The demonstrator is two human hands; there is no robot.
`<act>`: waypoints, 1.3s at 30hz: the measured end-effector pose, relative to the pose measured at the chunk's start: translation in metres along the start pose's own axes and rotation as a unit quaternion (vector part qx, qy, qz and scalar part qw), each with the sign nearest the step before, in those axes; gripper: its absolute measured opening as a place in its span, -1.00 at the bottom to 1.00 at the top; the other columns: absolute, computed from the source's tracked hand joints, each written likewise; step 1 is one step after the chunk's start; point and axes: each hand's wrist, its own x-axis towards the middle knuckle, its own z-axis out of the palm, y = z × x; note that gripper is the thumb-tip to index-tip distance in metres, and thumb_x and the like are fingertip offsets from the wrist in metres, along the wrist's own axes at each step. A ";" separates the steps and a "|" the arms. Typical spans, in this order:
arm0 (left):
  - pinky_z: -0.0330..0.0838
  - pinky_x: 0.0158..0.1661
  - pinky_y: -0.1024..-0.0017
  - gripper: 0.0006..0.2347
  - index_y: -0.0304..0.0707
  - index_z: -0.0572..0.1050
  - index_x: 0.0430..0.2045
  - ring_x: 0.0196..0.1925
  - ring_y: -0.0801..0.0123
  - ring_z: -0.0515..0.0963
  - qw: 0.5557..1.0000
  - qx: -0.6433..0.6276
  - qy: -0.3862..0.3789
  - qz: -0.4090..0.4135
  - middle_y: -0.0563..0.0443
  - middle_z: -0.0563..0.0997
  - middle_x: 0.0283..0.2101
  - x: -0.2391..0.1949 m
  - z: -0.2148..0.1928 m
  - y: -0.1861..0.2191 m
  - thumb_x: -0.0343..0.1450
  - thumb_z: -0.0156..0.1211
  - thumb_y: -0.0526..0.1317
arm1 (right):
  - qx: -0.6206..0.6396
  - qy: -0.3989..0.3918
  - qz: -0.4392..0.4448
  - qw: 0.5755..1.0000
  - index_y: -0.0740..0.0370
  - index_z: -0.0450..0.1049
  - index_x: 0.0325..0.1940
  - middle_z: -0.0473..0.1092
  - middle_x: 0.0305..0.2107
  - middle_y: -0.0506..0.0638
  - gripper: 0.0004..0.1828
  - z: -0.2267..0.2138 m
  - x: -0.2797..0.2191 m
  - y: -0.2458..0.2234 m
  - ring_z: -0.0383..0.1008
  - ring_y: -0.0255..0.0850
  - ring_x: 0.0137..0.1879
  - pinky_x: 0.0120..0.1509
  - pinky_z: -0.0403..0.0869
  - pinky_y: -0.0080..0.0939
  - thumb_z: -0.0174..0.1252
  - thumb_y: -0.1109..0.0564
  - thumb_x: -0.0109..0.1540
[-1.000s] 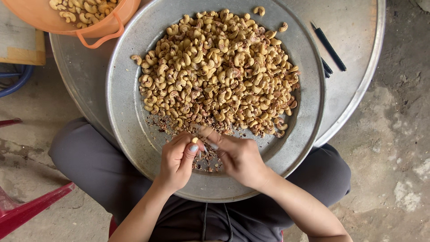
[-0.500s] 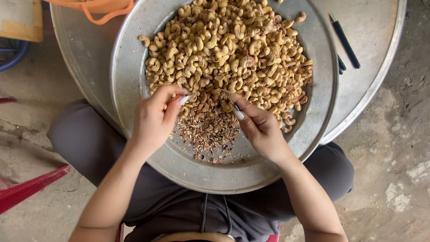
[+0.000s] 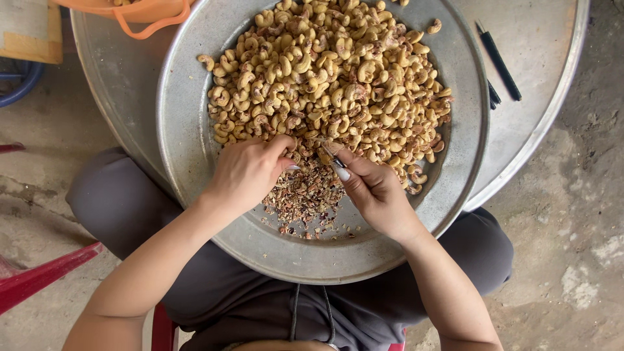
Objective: The person sits on the floor and uses a small knife to peel the skin off raw cashew nuts. They pick up each nut, carefully remove the outer layer, and place the peeled nut into a separate orange bowl while discarding the skins into the metal tray.
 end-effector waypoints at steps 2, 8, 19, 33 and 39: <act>0.42 -0.52 0.48 -0.88 -0.28 0.50 -0.17 -0.61 0.30 0.57 0.997 0.068 -0.024 0.004 -0.04 0.55 -0.63 0.007 0.010 0.000 0.47 0.21 -0.29 | 0.002 0.002 0.002 1.000 0.35 0.40 0.27 0.28 -0.80 -0.08 -0.61 0.002 0.002 -0.013 0.20 -0.46 -0.61 -0.48 0.26 -0.52 -0.03 0.28 0.35; 0.49 -0.49 0.43 -0.94 -0.31 0.50 -0.23 -0.59 0.24 0.60 0.995 0.080 -0.055 -0.009 -0.06 0.55 -0.64 0.008 0.024 -0.003 0.47 0.16 -0.38 | 0.002 -0.003 0.003 1.000 0.32 0.43 0.26 0.31 -0.80 -0.07 -0.61 -0.003 -0.003 -0.013 0.19 -0.46 -0.60 -0.48 0.25 -0.53 -0.03 0.28 0.34; 0.30 -0.51 0.59 -0.82 -0.28 0.46 -0.12 -0.56 0.50 0.40 0.659 -0.727 0.080 -0.176 -0.06 0.55 -0.52 -0.024 0.043 0.009 0.56 -0.06 -0.20 | 0.002 -0.018 -0.011 1.000 0.31 0.41 0.29 0.44 -0.75 0.15 -0.56 0.013 -0.009 -0.009 0.17 -0.37 -0.72 -0.58 0.21 -0.44 0.01 0.31 0.31; 0.31 -0.46 0.61 -0.62 -0.44 0.51 0.04 -0.58 0.59 0.36 0.555 -0.779 0.172 -0.235 0.04 0.52 -0.56 -0.031 0.080 0.040 0.44 0.19 -0.10 | -0.098 -0.026 -0.061 0.993 0.24 0.40 0.29 0.44 -0.75 0.17 -0.56 0.023 -0.008 -0.034 0.24 -0.25 -0.79 -0.63 0.27 -0.32 0.04 0.29 0.29; 0.29 -0.43 0.56 -0.68 -0.45 0.54 -0.03 -0.54 0.54 0.39 0.545 -0.785 0.159 -0.246 -0.04 0.55 -0.48 -0.030 0.066 0.047 0.50 0.10 -0.13 | -0.112 -0.021 -0.036 0.993 0.17 0.42 0.28 0.42 -0.80 0.16 -0.55 0.018 -0.011 -0.025 0.19 -0.26 -0.82 -0.63 0.27 -0.33 0.05 0.27 0.29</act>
